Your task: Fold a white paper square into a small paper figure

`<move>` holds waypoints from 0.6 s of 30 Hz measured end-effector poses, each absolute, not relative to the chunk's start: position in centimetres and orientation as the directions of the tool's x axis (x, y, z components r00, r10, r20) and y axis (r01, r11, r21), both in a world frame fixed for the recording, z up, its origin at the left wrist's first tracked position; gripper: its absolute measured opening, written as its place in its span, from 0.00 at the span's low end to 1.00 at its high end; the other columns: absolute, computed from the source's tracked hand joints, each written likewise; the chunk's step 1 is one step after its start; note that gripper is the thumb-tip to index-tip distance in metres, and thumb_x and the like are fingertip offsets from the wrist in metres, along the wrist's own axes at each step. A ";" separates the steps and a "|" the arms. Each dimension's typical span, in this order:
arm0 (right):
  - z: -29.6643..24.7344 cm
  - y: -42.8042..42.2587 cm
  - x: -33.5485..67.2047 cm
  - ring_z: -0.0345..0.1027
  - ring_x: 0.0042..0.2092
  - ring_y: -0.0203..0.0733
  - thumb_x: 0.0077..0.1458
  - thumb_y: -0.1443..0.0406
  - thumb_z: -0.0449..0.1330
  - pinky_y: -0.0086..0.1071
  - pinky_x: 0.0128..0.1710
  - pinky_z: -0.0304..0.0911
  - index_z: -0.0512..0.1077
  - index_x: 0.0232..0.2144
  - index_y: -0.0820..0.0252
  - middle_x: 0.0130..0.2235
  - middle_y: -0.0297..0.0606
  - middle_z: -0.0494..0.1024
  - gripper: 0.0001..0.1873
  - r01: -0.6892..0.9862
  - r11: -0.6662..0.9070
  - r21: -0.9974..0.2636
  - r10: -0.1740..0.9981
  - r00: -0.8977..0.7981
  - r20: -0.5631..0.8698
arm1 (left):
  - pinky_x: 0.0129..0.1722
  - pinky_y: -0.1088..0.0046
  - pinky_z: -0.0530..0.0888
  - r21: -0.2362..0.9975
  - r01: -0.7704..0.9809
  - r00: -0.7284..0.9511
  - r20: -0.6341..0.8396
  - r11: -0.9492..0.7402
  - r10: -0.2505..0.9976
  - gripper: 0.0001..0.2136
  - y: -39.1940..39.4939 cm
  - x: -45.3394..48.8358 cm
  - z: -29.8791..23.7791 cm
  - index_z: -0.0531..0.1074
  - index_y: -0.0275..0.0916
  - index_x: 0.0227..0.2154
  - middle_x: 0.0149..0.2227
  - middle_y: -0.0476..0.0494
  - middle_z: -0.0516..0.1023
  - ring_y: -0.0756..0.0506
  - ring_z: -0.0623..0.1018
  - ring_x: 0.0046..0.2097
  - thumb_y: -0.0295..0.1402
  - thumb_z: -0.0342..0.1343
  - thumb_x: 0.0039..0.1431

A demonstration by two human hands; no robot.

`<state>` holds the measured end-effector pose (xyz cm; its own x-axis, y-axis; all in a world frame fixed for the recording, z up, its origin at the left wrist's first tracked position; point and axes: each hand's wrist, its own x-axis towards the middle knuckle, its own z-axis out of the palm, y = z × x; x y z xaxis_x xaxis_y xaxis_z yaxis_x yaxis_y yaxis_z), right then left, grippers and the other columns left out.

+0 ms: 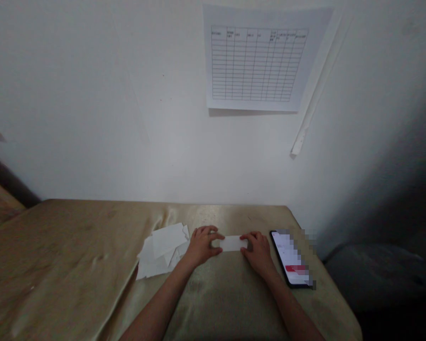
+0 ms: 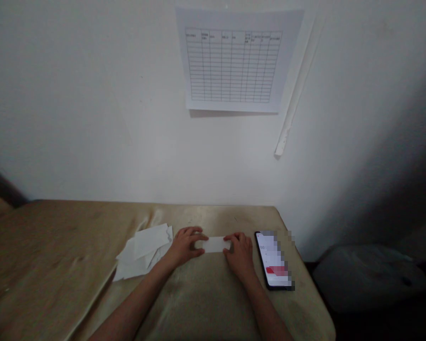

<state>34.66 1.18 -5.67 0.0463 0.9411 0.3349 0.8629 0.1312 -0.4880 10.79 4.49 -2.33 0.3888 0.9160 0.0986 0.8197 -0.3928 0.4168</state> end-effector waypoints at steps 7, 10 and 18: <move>-6.5 1.9 35.4 0.68 0.49 0.46 0.45 0.73 0.58 0.36 0.50 0.59 0.77 0.42 0.47 0.46 0.36 0.76 0.22 0.870 0.154 -0.468 0.942 0.013 0.334 | 0.63 0.53 0.58 0.413 0.813 0.398 0.120 -0.410 0.910 0.20 4.7 10.6 -2.9 0.77 0.58 0.48 0.60 0.49 0.70 0.37 0.65 0.63 0.41 0.67 0.50; -6.7 2.1 35.7 0.67 0.49 0.47 0.43 0.74 0.56 0.36 0.50 0.59 0.78 0.41 0.49 0.46 0.37 0.76 0.23 0.837 0.167 -0.521 0.944 0.017 0.330 | 0.63 0.53 0.58 0.422 0.814 0.384 0.126 -0.400 0.915 0.20 4.6 10.6 -2.8 0.77 0.59 0.48 0.62 0.50 0.68 0.36 0.64 0.63 0.41 0.68 0.49; -6.9 2.3 36.1 0.68 0.50 0.47 0.40 0.75 0.53 0.37 0.51 0.61 0.78 0.42 0.50 0.46 0.37 0.77 0.27 0.801 0.187 -0.569 0.946 0.009 0.323 | 0.64 0.53 0.59 0.424 0.824 0.357 0.127 -0.376 0.925 0.17 4.5 10.3 -2.8 0.80 0.53 0.43 0.62 0.50 0.70 0.35 0.64 0.64 0.42 0.68 0.48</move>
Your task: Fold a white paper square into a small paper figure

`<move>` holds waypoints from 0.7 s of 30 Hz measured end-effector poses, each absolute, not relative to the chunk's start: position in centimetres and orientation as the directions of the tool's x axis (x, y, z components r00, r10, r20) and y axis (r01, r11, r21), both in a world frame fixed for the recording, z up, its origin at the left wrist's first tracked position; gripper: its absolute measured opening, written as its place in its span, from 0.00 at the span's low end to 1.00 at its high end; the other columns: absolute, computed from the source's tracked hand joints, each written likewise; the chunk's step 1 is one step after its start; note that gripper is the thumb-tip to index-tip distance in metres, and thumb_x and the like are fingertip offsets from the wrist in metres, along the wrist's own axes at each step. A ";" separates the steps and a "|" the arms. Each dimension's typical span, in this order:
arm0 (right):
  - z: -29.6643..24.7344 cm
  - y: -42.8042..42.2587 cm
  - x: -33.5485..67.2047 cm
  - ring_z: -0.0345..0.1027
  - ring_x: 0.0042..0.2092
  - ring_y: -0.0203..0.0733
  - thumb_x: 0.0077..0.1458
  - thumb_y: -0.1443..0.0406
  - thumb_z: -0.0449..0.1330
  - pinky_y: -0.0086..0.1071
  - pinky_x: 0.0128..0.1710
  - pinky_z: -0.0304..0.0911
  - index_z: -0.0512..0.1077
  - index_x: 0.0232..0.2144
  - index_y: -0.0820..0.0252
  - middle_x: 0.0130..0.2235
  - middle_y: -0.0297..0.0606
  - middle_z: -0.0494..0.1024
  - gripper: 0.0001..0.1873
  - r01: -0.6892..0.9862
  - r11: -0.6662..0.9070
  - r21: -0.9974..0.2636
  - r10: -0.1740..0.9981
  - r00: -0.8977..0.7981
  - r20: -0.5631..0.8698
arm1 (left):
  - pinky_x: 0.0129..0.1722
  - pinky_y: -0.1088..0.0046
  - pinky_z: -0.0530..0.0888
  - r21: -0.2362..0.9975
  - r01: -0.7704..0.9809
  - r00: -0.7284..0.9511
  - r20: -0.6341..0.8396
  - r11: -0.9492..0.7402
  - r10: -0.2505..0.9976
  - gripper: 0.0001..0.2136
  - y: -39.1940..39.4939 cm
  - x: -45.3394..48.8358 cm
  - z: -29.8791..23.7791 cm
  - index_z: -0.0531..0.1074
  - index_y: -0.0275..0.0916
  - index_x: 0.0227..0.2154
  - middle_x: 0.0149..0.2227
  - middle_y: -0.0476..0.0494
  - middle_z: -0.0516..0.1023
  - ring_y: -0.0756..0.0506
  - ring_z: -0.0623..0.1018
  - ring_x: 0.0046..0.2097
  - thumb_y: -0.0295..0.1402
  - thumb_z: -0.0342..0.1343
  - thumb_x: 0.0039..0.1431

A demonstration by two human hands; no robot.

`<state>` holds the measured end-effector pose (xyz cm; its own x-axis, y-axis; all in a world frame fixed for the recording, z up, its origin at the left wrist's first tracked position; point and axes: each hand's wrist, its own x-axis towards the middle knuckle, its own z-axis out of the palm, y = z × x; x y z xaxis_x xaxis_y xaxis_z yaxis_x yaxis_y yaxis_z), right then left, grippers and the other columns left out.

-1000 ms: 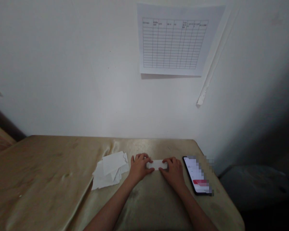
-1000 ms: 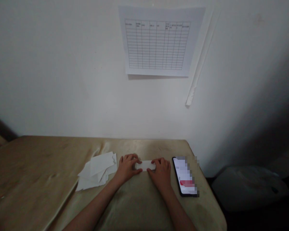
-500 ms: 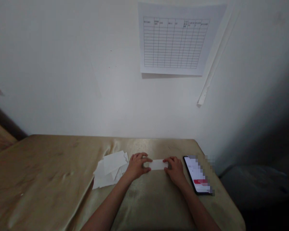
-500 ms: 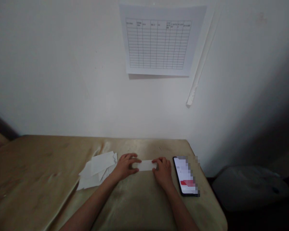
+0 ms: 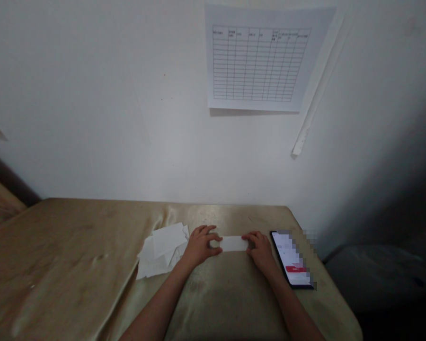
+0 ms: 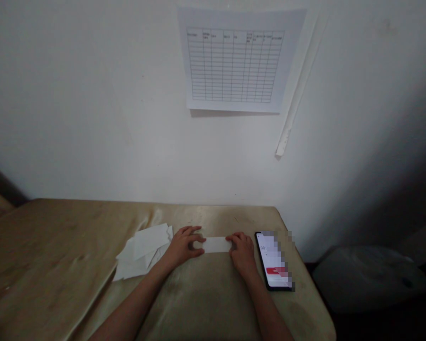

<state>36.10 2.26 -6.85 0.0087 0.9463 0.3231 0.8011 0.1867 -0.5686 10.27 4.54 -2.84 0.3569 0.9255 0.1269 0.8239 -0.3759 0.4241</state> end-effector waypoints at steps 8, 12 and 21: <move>-5.6 1.4 35.5 0.69 0.48 0.46 0.45 0.74 0.53 0.35 0.51 0.61 0.79 0.41 0.53 0.45 0.39 0.78 0.23 0.851 0.175 -0.495 0.933 0.017 0.360 | 0.62 0.53 0.61 0.410 0.828 0.354 0.149 -0.383 0.923 0.20 4.4 10.2 -2.4 0.78 0.51 0.45 0.61 0.48 0.71 0.35 0.65 0.62 0.43 0.68 0.47; -4.9 0.9 35.0 0.67 0.51 0.48 0.48 0.69 0.57 0.37 0.54 0.59 0.77 0.43 0.55 0.46 0.41 0.76 0.19 0.850 0.164 -0.501 0.944 0.014 0.331 | 0.62 0.53 0.61 0.395 0.826 0.359 0.179 -0.402 0.916 0.20 4.1 10.7 -2.5 0.77 0.48 0.45 0.61 0.44 0.70 0.35 0.65 0.63 0.41 0.68 0.47; -4.6 0.5 33.5 0.64 0.52 0.54 0.50 0.54 0.63 0.42 0.55 0.54 0.72 0.45 0.55 0.48 0.43 0.73 0.21 0.893 0.086 -0.441 0.952 0.057 0.300 | 0.66 0.46 0.53 0.349 0.887 0.248 0.192 -0.302 0.949 0.25 2.9 14.0 -2.9 0.69 0.40 0.49 0.61 0.34 0.67 0.32 0.64 0.64 0.45 0.64 0.49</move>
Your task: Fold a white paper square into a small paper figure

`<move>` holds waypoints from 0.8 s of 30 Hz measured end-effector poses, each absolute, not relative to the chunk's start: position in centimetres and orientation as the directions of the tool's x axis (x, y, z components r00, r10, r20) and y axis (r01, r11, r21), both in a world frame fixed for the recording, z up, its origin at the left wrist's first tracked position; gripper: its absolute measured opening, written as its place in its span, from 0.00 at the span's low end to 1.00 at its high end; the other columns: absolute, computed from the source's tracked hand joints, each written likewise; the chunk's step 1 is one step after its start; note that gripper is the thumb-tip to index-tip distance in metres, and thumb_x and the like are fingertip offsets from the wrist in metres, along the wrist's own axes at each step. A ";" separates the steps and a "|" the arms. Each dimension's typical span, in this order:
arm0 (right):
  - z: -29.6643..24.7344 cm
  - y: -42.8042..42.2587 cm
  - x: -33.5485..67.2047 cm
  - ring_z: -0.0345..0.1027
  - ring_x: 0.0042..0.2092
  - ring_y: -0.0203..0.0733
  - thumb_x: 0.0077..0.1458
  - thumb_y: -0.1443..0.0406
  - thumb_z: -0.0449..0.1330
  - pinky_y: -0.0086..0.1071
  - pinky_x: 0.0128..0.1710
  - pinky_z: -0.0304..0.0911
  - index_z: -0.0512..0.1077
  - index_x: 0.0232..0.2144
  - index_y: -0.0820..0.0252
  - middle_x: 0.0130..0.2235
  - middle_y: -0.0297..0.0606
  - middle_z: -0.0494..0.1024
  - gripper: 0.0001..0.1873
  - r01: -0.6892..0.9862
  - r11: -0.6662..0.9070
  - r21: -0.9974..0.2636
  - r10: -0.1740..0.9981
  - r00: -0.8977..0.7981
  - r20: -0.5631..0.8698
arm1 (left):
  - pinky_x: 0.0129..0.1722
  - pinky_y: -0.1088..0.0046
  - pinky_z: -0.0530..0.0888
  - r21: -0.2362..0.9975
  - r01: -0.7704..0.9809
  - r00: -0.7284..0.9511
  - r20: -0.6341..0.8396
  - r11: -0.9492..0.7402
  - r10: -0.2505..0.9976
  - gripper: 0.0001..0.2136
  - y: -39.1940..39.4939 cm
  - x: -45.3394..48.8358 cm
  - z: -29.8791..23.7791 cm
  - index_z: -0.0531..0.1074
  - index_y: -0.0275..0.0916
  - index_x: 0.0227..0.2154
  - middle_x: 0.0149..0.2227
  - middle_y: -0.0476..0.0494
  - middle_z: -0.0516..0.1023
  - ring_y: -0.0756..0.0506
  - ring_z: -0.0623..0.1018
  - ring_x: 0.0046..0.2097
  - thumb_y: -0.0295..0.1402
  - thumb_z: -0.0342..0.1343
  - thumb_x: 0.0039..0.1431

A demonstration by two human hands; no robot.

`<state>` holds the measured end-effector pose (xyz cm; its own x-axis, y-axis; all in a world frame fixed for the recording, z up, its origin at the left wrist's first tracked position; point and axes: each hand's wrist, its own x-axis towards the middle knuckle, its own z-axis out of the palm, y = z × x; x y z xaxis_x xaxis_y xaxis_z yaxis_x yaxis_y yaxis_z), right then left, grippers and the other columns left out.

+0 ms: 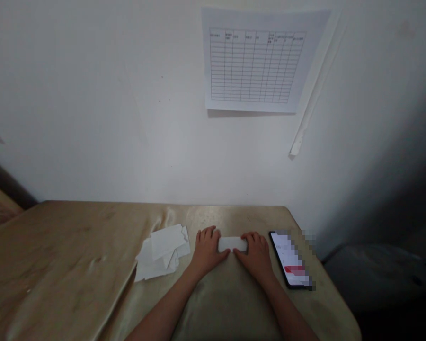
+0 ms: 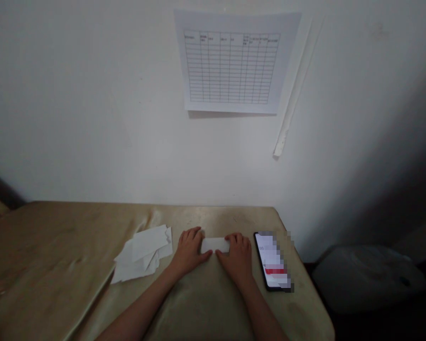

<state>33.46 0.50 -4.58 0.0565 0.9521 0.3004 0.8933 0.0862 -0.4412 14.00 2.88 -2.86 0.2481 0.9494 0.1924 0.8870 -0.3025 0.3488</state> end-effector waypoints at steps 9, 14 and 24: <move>-4.4 0.6 33.1 0.63 0.51 0.55 0.48 0.51 0.65 0.42 0.56 0.53 0.72 0.44 0.55 0.47 0.44 0.73 0.23 0.891 0.043 -0.451 0.956 0.094 0.276 | 0.65 0.48 0.54 0.387 0.889 0.167 0.225 -0.246 0.960 0.26 3.1 14.8 -3.2 0.67 0.39 0.44 0.58 0.33 0.70 0.33 0.66 0.62 0.49 0.64 0.46; -4.1 0.8 33.1 0.62 0.52 0.55 0.47 0.54 0.64 0.42 0.56 0.52 0.72 0.44 0.54 0.48 0.43 0.73 0.22 0.879 0.015 -0.477 0.968 0.107 0.227 | 0.65 0.49 0.53 0.410 0.883 0.155 0.201 -0.227 0.967 0.26 3.2 14.9 -3.0 0.67 0.40 0.44 0.58 0.34 0.69 0.33 0.65 0.62 0.44 0.67 0.42; -4.2 1.5 34.2 0.61 0.54 0.51 0.45 0.64 0.60 0.38 0.57 0.52 0.73 0.46 0.54 0.50 0.42 0.71 0.23 0.846 -0.008 -0.533 0.991 0.079 0.111 | 0.63 0.57 0.59 0.478 0.843 0.193 0.159 -0.247 0.968 0.25 4.2 13.2 -3.3 0.68 0.40 0.42 0.58 0.37 0.69 0.35 0.66 0.61 0.37 0.69 0.38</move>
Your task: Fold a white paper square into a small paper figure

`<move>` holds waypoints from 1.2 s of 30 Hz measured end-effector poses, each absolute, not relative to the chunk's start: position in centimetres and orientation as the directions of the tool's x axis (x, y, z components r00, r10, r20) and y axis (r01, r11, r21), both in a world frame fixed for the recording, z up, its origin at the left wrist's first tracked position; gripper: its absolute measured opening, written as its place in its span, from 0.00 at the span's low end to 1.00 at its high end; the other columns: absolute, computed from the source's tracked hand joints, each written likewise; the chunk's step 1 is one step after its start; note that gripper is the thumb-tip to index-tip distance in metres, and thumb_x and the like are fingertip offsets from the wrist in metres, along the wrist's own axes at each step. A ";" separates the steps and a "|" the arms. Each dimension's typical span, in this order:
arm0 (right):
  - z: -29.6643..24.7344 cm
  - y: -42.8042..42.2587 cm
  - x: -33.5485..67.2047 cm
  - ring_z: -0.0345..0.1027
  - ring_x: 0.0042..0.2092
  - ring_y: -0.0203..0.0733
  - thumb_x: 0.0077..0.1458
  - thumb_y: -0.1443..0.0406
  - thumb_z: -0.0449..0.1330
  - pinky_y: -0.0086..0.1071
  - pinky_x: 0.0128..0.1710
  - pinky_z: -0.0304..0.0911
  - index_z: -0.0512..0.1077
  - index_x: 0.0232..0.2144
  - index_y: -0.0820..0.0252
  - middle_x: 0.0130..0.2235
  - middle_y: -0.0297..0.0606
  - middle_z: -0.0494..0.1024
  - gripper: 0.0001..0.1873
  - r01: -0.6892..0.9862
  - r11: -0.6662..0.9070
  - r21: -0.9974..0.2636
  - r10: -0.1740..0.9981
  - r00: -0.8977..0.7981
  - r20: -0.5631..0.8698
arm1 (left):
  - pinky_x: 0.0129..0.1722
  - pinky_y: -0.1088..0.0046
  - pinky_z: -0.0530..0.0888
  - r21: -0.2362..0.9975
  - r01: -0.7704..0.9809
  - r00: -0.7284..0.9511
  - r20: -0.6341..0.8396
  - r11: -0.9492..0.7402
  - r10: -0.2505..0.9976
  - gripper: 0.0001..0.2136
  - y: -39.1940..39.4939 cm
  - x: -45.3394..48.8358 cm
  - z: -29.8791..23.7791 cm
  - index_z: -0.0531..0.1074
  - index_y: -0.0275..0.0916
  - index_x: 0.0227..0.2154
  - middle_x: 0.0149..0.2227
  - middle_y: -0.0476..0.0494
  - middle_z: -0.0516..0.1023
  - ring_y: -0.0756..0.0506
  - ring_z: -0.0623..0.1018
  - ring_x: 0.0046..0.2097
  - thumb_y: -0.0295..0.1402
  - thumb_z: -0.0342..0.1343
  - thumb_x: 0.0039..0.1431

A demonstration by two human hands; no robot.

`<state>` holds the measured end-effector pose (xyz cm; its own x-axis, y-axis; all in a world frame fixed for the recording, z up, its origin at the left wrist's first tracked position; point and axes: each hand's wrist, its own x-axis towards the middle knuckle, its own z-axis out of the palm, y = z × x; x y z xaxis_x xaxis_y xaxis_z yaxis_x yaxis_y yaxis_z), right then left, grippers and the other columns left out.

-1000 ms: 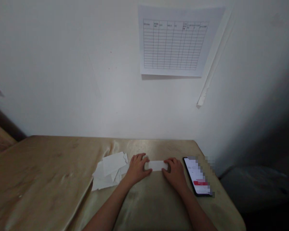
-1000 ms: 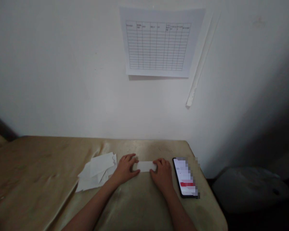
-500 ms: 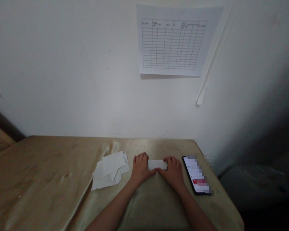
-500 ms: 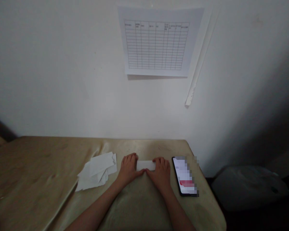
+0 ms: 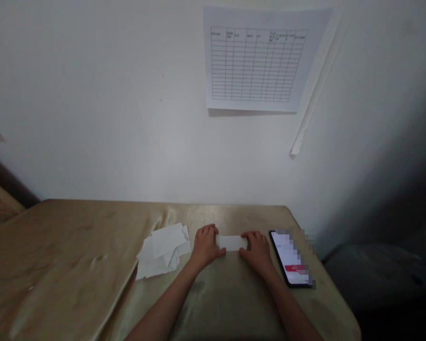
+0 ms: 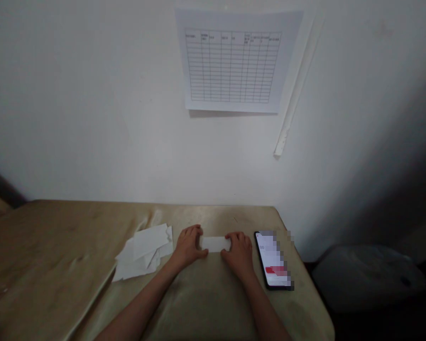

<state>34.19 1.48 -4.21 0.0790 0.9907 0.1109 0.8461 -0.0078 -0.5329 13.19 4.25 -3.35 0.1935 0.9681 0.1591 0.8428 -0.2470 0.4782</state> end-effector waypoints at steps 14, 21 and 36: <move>-4.4 1.8 35.5 0.62 0.54 0.46 0.45 0.72 0.56 0.35 0.56 0.53 0.77 0.46 0.45 0.50 0.37 0.70 0.26 0.845 0.001 -0.535 0.996 0.048 0.078 | 0.63 0.57 0.59 0.498 0.782 0.355 0.141 -0.376 0.924 0.26 4.8 11.3 -3.3 0.75 0.51 0.48 0.61 0.46 0.68 0.37 0.64 0.63 0.30 0.66 0.41; -3.8 0.8 34.7 0.64 0.52 0.47 0.53 0.67 0.55 0.38 0.55 0.55 0.77 0.45 0.47 0.48 0.39 0.71 0.19 0.863 0.045 -0.504 0.982 0.054 0.180 | 0.64 0.52 0.57 0.452 0.810 0.338 0.162 -0.374 0.927 0.18 4.1 11.7 -3.0 0.77 0.52 0.43 0.62 0.48 0.67 0.35 0.61 0.64 0.34 0.65 0.46; -3.7 0.3 33.5 0.62 0.52 0.52 0.49 0.52 0.65 0.41 0.56 0.54 0.75 0.45 0.50 0.48 0.43 0.70 0.20 0.887 0.038 -0.460 0.968 0.082 0.239 | 0.66 0.42 0.47 0.375 0.888 0.206 0.191 -0.265 0.960 0.20 2.6 15.1 -3.3 0.71 0.44 0.41 0.62 0.40 0.67 0.32 0.59 0.65 0.48 0.64 0.49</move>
<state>33.46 0.33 -3.73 0.0823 0.9675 0.2390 0.8869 0.0382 -0.4604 15.15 2.57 -3.26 0.2059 0.9597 0.1913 0.8883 -0.2653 0.3748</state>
